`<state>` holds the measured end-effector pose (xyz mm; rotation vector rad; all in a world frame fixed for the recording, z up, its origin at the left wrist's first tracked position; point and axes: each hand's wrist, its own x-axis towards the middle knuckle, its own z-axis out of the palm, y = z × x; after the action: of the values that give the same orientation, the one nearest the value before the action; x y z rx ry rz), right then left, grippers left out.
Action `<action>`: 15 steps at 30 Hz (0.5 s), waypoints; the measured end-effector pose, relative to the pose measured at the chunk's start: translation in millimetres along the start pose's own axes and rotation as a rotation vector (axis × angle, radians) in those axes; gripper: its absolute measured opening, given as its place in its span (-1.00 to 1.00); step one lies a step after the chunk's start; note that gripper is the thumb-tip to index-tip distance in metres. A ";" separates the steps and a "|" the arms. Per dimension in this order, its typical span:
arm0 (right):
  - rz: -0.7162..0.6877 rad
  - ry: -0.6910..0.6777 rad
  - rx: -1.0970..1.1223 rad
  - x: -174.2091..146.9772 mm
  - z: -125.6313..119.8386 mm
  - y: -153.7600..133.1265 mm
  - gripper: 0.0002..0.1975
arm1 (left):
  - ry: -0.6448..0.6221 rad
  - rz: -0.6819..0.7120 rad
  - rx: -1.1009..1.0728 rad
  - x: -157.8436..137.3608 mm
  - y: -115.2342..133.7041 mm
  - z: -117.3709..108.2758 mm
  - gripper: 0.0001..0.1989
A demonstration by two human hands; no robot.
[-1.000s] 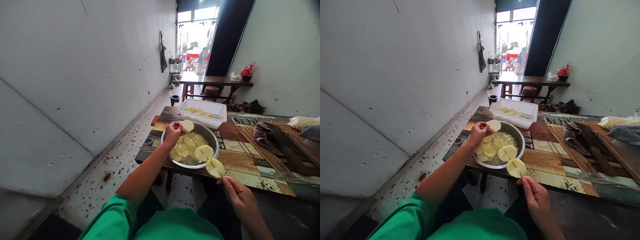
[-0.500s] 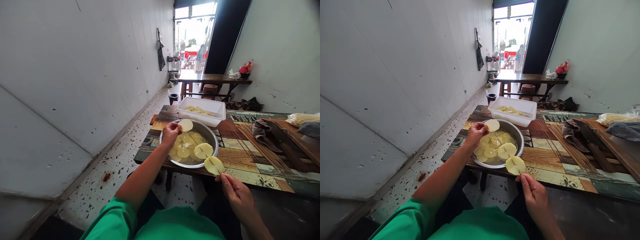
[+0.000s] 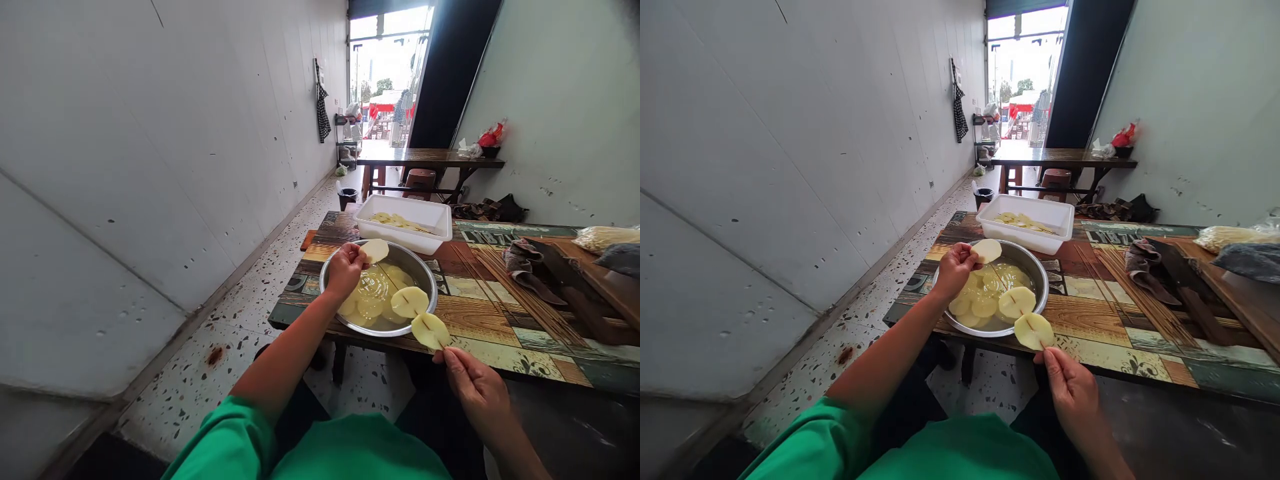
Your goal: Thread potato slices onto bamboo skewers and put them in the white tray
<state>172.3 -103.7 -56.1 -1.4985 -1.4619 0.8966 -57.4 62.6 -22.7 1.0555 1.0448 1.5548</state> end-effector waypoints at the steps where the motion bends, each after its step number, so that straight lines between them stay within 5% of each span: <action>1: 0.036 -0.016 0.059 0.6 0.0 0.5 -0.61 | -0.005 0.008 0.006 0.0 -0.1 0.0 -0.82; 9: 0.310 -0.161 0.629 6.7 6.4 -2.0 -0.56 | -0.045 -0.011 0.010 -1.9 2.2 1.9 -0.82; 15: 0.388 -0.248 0.742 7.8 5.9 -9.8 -0.56 | -0.074 0.019 0.019 -0.5 3.7 2.9 -0.82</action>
<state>163.5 -95.7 -49.0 -1.1279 -0.8325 1.6854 -55.4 61.8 -18.5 1.1305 1.0034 1.5128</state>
